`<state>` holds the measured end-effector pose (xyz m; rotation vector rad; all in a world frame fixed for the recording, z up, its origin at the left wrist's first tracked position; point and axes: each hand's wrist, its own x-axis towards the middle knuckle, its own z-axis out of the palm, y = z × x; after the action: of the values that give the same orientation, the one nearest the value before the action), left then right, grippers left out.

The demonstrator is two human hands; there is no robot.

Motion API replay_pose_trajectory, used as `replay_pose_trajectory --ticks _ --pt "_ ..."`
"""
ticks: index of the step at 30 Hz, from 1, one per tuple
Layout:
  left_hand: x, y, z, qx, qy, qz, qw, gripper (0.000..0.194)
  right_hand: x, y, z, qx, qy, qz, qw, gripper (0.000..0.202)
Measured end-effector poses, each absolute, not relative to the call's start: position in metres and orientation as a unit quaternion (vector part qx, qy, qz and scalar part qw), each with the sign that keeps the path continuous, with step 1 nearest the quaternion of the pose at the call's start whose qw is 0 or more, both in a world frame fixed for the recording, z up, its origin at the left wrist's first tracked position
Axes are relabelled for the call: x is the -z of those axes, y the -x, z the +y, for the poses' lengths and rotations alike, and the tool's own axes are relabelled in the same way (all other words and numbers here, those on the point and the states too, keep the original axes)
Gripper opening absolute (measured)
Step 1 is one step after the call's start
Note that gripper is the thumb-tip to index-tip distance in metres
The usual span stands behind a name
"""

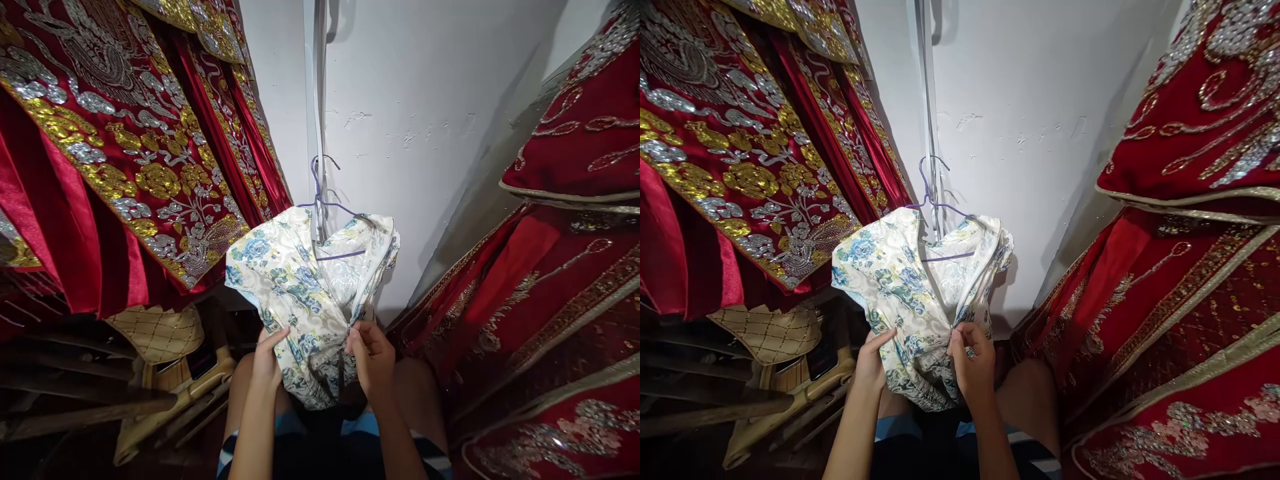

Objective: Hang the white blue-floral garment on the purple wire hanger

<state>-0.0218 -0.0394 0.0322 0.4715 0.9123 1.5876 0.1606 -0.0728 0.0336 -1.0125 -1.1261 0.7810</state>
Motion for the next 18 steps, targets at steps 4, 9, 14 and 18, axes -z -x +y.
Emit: replay_pose_trajectory --ticks 4,9,14,18 --pt "-0.030 0.023 -0.030 -0.799 -0.190 0.433 0.371 0.040 -0.036 -0.162 -0.076 -0.337 0.448 -0.483 0.673 0.019" --pt "-0.042 0.006 -0.045 -0.815 -0.350 0.431 0.167 0.020 -0.037 -0.165 -0.074 -0.316 0.452 -0.497 0.669 0.017" --pt "-0.046 -0.025 -0.060 -0.650 -0.588 0.414 0.244 0.011 -0.041 -0.164 -0.077 -0.304 0.446 -0.513 0.667 0.017" --pt "-0.041 -0.048 -0.064 -0.588 -0.631 0.417 0.287 0.013 -0.048 -0.163 -0.077 -0.302 0.438 -0.545 0.648 0.015"
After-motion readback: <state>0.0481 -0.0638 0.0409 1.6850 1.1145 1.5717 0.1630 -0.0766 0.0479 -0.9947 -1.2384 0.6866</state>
